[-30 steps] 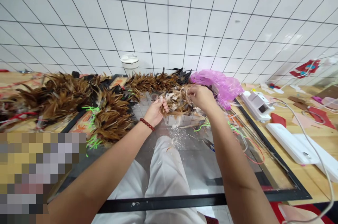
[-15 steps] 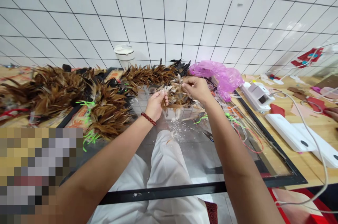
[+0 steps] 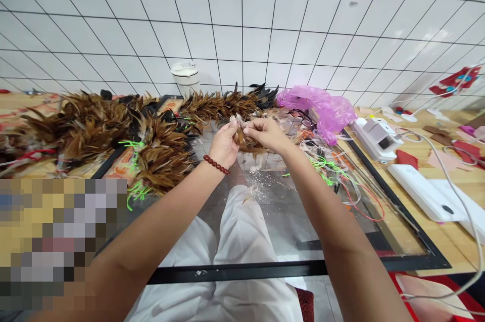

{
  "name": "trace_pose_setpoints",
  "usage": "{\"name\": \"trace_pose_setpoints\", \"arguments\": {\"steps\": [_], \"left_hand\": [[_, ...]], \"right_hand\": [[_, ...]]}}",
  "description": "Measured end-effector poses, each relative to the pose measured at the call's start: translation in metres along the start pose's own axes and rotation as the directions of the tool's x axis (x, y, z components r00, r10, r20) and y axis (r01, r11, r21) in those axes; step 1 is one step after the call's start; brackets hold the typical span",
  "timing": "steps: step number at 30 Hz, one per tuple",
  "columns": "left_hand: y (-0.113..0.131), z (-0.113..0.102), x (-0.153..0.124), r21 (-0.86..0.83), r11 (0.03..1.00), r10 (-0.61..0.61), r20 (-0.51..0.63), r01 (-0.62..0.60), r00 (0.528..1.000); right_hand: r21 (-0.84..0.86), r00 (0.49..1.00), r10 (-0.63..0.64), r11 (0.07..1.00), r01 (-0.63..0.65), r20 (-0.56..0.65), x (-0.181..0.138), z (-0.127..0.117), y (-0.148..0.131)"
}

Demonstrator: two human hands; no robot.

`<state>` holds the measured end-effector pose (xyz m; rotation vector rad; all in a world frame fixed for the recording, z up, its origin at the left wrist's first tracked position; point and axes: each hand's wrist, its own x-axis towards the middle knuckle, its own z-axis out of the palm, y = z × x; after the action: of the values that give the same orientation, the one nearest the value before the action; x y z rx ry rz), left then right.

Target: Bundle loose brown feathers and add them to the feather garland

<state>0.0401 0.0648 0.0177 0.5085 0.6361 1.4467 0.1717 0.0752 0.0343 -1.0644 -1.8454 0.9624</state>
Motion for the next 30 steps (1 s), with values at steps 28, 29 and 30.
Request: {"name": "trace_pose_setpoints", "arguments": {"steps": [28, 29, 30], "left_hand": [[-0.001, -0.007, -0.005, 0.221, 0.936, -0.323, 0.224, 0.275, 0.92], [-0.001, -0.007, -0.005, 0.172, 0.945, -0.311, 0.194, 0.28, 0.931], [-0.001, -0.007, -0.004, 0.124, 0.955, -0.289, 0.158, 0.271, 0.944]], "right_hand": [[-0.271, 0.973, -0.089, 0.962, 0.029, -0.211, -0.003, -0.032, -0.001], [-0.386, 0.956, -0.114, 0.922, 0.0, -0.272, -0.003, -0.037, 0.003], [-0.489, 0.941, -0.138, 0.871, -0.033, -0.309, -0.003, -0.043, 0.007]]}}
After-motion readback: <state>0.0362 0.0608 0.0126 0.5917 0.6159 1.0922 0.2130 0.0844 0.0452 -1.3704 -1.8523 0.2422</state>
